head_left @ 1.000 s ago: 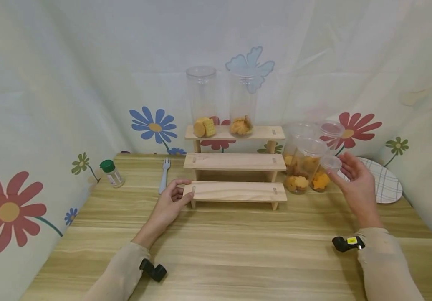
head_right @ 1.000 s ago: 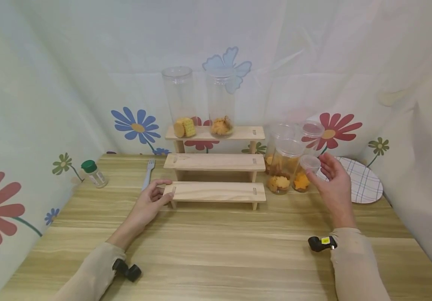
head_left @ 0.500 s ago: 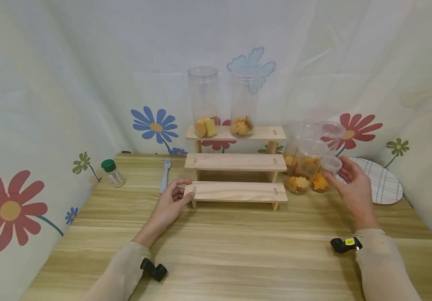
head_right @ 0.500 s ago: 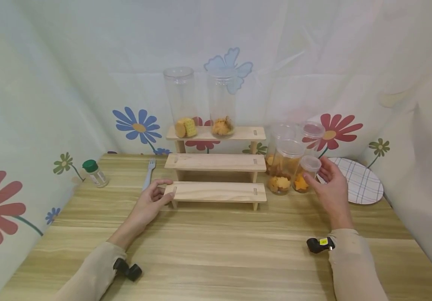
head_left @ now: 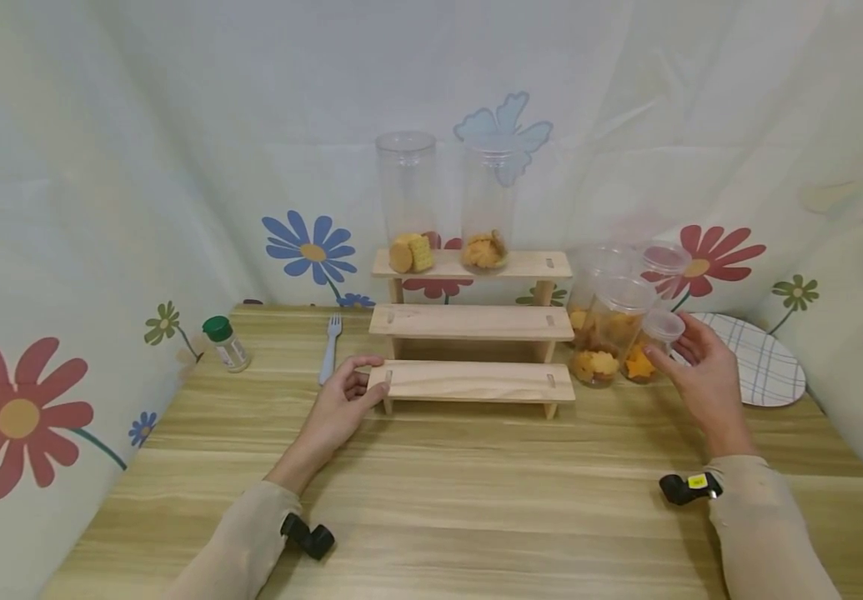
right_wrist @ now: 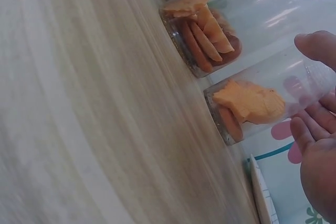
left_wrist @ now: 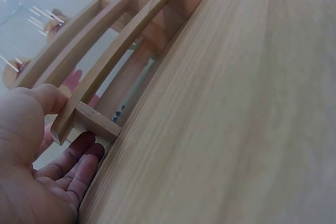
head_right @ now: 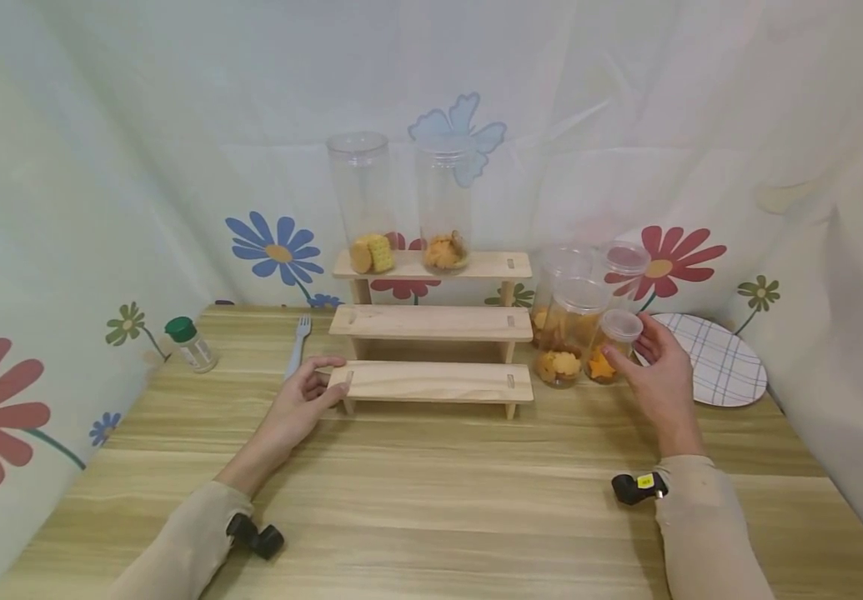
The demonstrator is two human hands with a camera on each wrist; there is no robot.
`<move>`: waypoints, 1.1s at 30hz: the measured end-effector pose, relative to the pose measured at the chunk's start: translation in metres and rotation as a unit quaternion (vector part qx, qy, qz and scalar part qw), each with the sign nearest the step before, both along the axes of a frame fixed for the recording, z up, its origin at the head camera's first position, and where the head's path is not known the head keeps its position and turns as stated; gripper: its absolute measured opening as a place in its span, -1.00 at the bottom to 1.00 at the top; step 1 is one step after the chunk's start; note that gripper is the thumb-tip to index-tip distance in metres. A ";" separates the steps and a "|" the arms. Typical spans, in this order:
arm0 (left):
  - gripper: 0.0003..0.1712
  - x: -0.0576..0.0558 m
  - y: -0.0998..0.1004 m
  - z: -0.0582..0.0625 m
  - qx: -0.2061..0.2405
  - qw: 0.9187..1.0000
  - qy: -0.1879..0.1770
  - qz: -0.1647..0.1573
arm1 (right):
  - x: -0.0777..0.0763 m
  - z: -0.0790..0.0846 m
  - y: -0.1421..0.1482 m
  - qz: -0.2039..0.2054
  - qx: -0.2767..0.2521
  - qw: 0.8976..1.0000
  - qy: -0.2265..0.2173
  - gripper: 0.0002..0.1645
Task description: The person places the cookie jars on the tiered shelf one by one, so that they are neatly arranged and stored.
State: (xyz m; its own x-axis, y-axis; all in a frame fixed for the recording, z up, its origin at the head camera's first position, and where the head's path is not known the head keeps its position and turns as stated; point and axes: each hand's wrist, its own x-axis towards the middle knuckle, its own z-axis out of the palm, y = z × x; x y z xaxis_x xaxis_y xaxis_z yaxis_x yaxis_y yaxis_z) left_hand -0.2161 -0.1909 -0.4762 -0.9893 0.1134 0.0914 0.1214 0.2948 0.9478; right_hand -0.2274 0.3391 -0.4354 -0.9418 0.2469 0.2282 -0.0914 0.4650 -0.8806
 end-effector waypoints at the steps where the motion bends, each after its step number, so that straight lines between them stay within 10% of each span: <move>1: -0.50 0.000 0.000 0.000 0.000 1.000 0.000 0.000 | 0.000 0.000 0.000 0.000 0.001 1.000 -0.001 0.03; 33: -0.50 0.000 0.001 0.001 0.002 1.000 0.000 0.000 | -0.004 -0.005 -0.002 0.009 0.034 0.999 0.003 -0.14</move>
State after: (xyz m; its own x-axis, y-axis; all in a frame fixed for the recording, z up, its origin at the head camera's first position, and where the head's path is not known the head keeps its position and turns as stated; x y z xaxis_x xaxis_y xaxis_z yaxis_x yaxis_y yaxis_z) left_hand -0.2164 -0.1903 -0.4748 -0.9894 0.1127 0.0912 0.1206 0.2902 0.9493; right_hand -0.2313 0.3371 -0.4405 -0.9444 0.2140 0.2495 -0.1056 0.5212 -0.8469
